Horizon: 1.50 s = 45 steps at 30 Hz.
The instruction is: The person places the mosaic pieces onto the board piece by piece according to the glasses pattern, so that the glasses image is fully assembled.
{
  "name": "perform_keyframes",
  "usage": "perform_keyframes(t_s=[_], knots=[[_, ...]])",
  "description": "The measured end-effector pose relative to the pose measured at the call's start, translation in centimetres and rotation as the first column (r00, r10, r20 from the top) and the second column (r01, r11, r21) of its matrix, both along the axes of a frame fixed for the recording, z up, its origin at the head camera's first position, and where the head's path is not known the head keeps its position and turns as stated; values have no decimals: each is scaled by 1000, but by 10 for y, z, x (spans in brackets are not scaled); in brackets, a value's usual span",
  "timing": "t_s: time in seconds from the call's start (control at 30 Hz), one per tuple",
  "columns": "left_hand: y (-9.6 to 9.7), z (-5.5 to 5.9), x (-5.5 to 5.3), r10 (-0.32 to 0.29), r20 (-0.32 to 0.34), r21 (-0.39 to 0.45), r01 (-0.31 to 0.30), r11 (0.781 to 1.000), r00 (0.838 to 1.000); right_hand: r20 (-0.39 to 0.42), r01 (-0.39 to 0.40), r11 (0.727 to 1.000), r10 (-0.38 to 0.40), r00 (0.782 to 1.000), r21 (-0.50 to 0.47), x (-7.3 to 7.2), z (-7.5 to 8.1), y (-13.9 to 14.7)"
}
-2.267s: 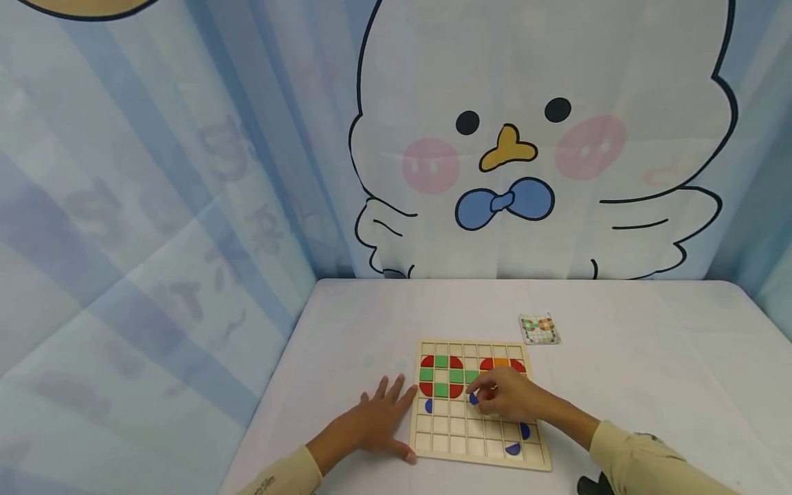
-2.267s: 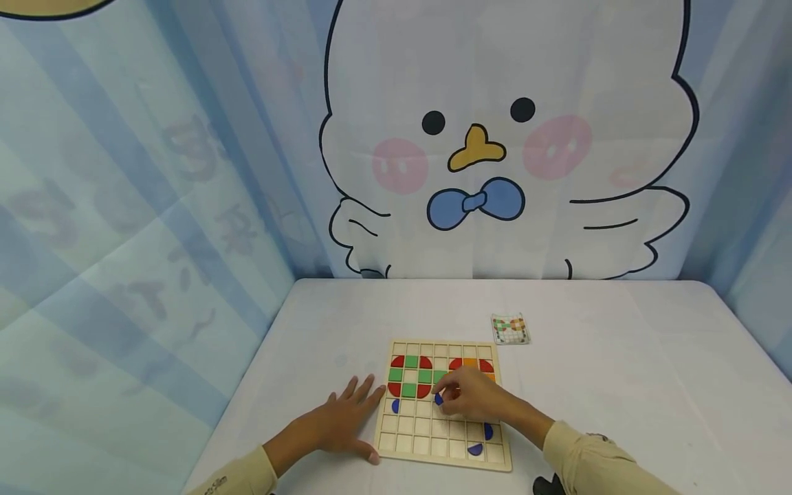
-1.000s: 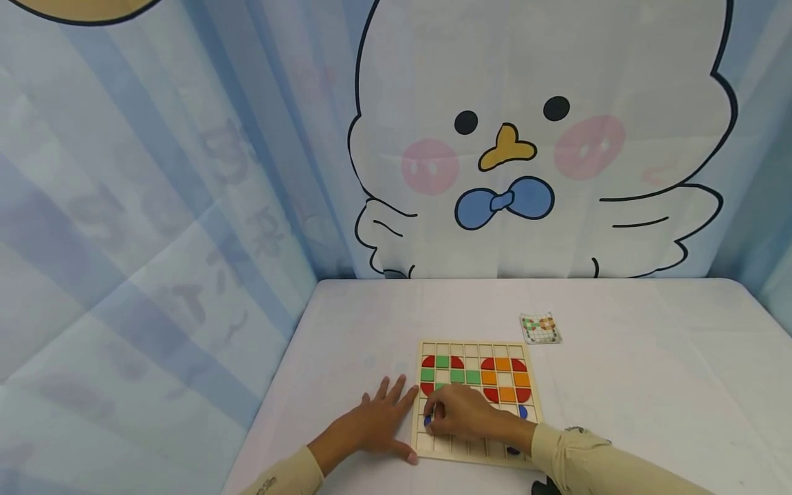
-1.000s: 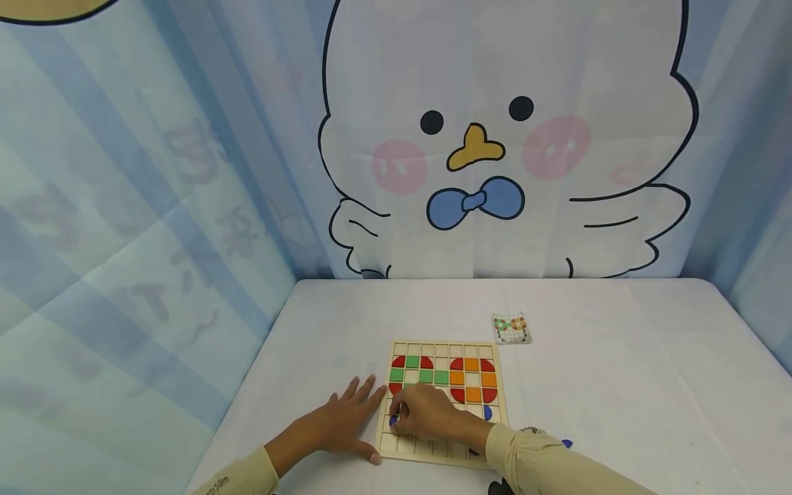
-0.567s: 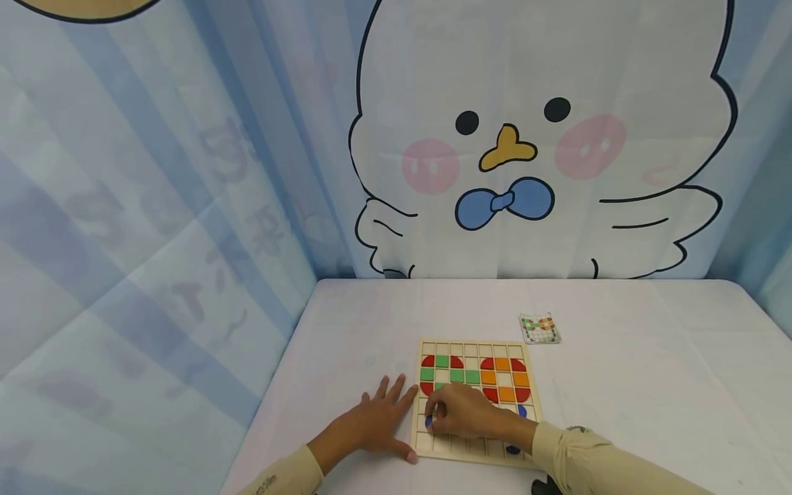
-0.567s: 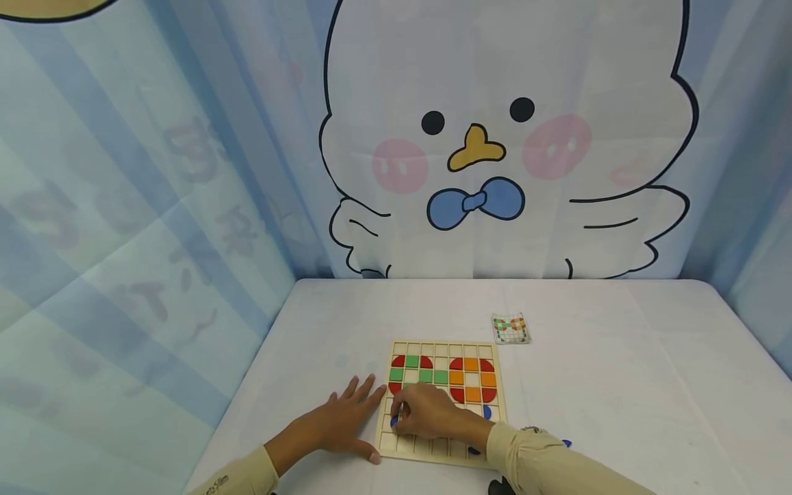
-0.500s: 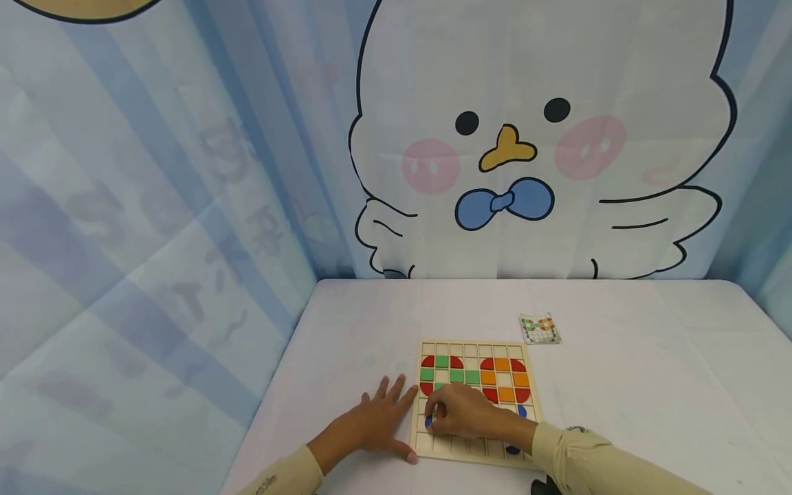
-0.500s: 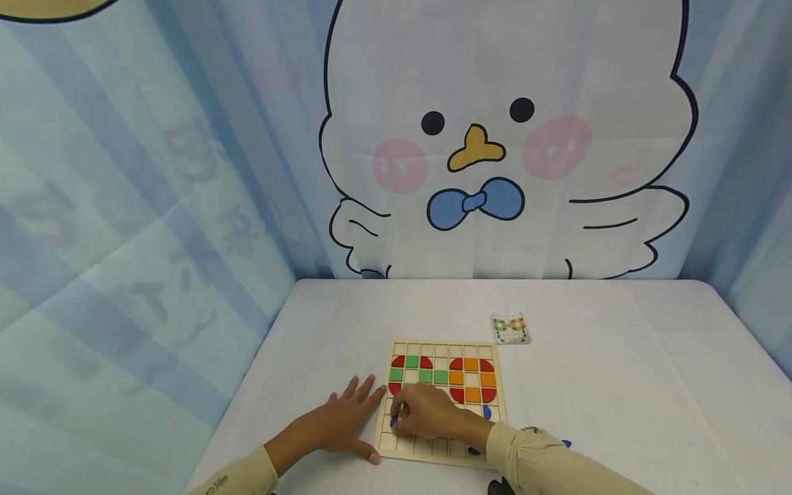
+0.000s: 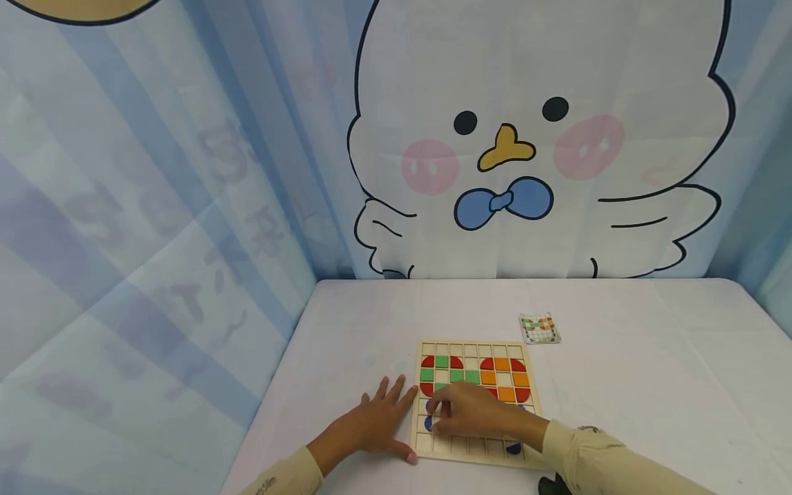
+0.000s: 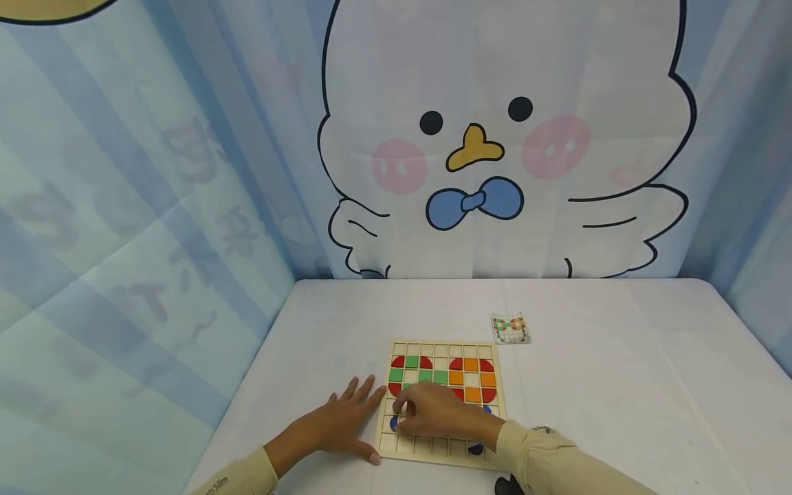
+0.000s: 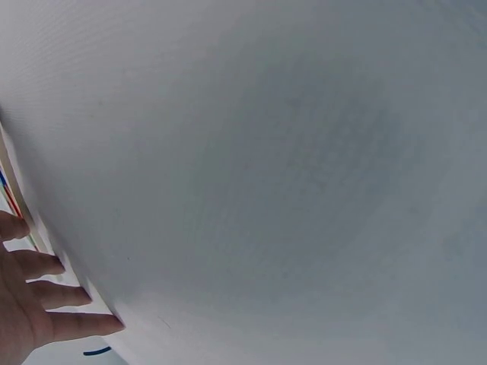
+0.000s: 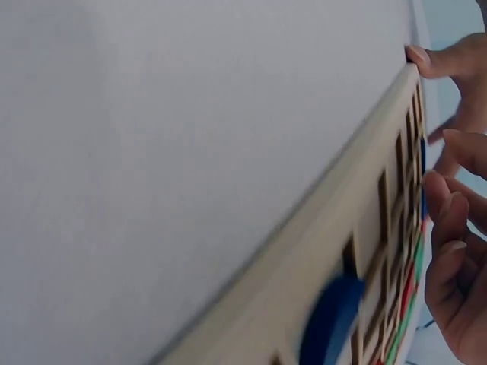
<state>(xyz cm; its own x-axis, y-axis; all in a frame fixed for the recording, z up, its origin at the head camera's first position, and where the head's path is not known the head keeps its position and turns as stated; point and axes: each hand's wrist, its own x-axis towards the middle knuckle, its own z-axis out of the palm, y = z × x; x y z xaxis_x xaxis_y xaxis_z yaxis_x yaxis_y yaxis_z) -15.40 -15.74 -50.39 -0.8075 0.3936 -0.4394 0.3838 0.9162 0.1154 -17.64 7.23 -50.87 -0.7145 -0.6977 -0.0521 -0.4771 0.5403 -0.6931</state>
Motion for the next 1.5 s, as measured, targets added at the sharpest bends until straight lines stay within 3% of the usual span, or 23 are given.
perform_keyframes(t_s=[0.2, 0.5, 0.7, 0.87, 1.2, 1.37, 1.5], knots=[[1, -4, 0, 15, 15, 12, -15, 1000, 1000, 10, -21, 999, 21, 1000, -32, -8, 12, 36], [1, 0, 0, 30, 22, -1, -30, 1000, 999, 114, 1, 998, 6, 993, -56, -21, 17, 122], [1, 0, 1, 25, 13, 0, -25, 1000, 1000, 214, 108, 994, -102, 972, -19, -15, 13, 180], [3, 5, 2, 28, 16, -8, -28, 1000, 999, 253, 143, 990, -135, 958, -13, -3, 11, 214], [3, 8, 4, 32, 5, -12, -32, 999, 999, 249, 132, 991, -134, 959, 26, 16, -2, 239], [4, 8, 4, 31, 8, -17, -31, 999, 999, 229, 84, 996, -80, 970, -7, 17, -4, 240], [4, 10, 4, 32, 13, -12, -32, 999, 999, 195, 101, 994, -105, 975, 29, 15, -5, 239]])
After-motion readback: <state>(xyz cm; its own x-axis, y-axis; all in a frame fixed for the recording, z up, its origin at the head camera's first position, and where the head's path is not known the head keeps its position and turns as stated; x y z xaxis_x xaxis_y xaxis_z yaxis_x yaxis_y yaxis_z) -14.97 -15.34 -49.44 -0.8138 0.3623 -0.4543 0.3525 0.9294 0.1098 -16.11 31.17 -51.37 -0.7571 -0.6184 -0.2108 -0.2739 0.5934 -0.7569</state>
